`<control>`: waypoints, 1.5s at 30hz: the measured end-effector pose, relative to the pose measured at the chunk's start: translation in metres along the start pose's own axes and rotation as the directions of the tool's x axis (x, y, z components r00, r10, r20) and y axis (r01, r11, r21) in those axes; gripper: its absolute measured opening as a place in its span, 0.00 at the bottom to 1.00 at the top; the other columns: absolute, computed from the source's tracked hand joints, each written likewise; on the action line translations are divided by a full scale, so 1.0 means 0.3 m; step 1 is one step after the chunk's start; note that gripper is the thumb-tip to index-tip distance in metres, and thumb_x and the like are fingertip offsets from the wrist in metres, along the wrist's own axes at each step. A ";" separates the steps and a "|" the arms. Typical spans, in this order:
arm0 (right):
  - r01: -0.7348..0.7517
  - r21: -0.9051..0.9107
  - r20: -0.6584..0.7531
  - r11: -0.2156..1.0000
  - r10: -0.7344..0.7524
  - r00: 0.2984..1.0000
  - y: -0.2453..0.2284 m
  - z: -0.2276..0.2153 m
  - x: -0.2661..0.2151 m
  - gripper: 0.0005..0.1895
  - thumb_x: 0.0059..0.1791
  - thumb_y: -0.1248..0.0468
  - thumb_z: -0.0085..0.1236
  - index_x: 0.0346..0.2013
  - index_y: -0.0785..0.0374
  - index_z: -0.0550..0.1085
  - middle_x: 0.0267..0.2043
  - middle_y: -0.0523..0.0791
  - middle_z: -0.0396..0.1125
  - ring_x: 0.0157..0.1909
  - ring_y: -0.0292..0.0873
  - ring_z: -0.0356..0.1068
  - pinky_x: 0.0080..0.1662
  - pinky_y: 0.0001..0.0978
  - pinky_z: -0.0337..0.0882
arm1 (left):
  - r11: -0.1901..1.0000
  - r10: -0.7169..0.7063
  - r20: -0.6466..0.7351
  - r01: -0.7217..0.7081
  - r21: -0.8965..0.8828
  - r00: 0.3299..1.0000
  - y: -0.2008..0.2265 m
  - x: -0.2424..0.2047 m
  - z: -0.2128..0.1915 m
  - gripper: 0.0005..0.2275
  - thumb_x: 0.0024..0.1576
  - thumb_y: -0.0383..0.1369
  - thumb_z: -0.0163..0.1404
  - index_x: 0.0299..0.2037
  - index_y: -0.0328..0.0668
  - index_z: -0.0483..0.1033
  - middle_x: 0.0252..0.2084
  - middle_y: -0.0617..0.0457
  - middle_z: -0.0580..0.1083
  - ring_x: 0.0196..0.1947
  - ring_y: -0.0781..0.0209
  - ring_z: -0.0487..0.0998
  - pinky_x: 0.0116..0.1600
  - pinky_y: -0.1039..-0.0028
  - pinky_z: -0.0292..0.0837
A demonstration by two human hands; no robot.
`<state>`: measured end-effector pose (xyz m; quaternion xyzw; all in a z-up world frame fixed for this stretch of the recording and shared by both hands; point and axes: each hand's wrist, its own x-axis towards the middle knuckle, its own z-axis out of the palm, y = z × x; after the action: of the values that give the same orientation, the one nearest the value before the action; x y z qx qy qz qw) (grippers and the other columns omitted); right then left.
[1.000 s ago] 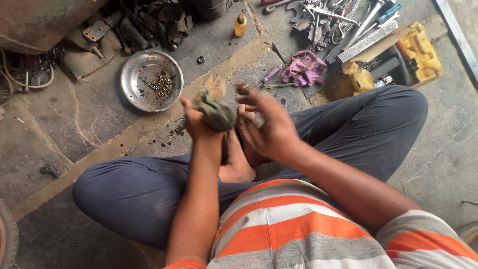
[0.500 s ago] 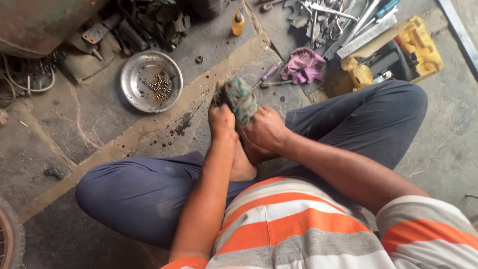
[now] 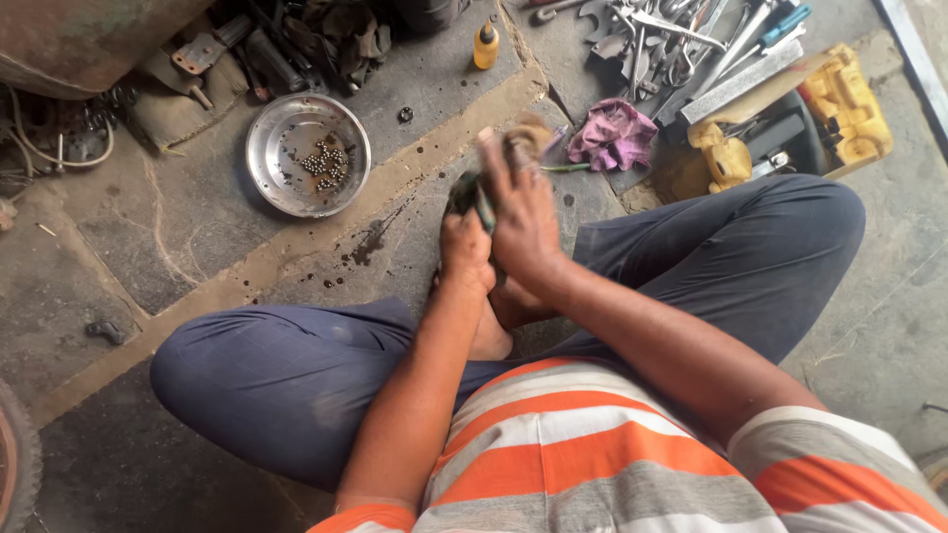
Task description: The person sits on the floor and wipes a small mechanical part with a green cloth. They then stand up, walk to a nearby shelf, and return to sit down. Finally, they pick up a purple cloth and wipe a small metal ring.
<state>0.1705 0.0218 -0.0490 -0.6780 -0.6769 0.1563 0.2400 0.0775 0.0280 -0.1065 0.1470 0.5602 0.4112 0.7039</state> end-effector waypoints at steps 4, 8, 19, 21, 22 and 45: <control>0.392 -0.074 0.109 0.917 -0.383 0.917 -0.025 -0.001 -0.044 0.42 0.49 0.67 0.52 0.78 0.50 0.52 0.73 0.62 0.52 0.73 0.66 0.55 0.69 0.58 0.58 | 0.933 -0.046 0.196 0.112 -0.341 0.980 -0.033 0.046 -0.080 0.19 0.63 0.36 0.46 0.63 0.35 0.69 0.55 0.46 0.76 0.52 0.54 0.78 0.56 0.66 0.76; 0.474 -0.086 0.182 0.877 -0.453 0.872 -0.025 -0.109 -0.031 0.43 0.47 0.63 0.56 0.76 0.51 0.53 0.73 0.62 0.53 0.70 0.65 0.58 0.67 0.56 0.59 | 0.992 0.121 0.183 -0.127 0.018 0.976 -0.062 0.118 -0.100 0.19 0.65 0.41 0.45 0.60 0.36 0.70 0.55 0.47 0.76 0.51 0.55 0.79 0.54 0.70 0.76; -0.813 0.531 0.840 0.239 -0.025 0.542 0.045 -0.259 0.007 0.38 0.56 0.35 0.36 0.62 0.67 0.64 0.29 0.55 0.75 0.22 0.45 0.74 0.26 0.33 0.72 | 0.964 -0.145 0.528 -0.001 0.267 0.837 0.045 -0.039 -0.068 0.26 0.64 0.55 0.37 0.39 0.37 0.74 0.30 0.44 0.77 0.22 0.56 0.76 0.24 0.72 0.66; -0.832 0.454 0.868 0.318 0.050 0.493 0.075 -0.241 0.009 0.35 0.54 0.35 0.35 0.57 0.60 0.68 0.26 0.51 0.73 0.20 0.46 0.72 0.24 0.34 0.70 | 0.886 -0.165 0.573 -0.135 0.444 0.803 0.020 -0.090 -0.012 0.26 0.64 0.54 0.37 0.38 0.35 0.74 0.29 0.42 0.77 0.23 0.52 0.76 0.26 0.65 0.66; -0.842 0.408 0.881 0.353 0.090 0.465 0.090 -0.236 0.000 0.33 0.52 0.35 0.35 0.55 0.57 0.70 0.25 0.49 0.73 0.19 0.46 0.71 0.23 0.34 0.70 | 0.869 -0.133 0.561 -0.177 0.463 0.817 0.005 -0.115 0.004 0.24 0.64 0.52 0.40 0.39 0.35 0.74 0.31 0.40 0.77 0.27 0.48 0.77 0.32 0.58 0.69; -0.550 0.754 0.611 0.360 -0.078 0.788 0.169 -0.211 -0.028 0.40 0.56 0.35 0.29 0.75 0.56 0.55 0.67 0.53 0.67 0.44 0.49 0.71 0.44 0.38 0.73 | 0.665 0.165 0.671 -0.584 0.466 0.723 -0.137 -0.065 -0.016 0.26 0.74 0.48 0.38 0.32 0.32 0.72 0.19 0.51 0.70 0.29 0.50 0.71 0.41 0.54 0.64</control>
<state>0.2468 0.0078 -0.0244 -0.4514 -0.4036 0.7214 0.3360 0.0896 -0.0131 -0.1224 0.6168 0.3803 0.2684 0.6347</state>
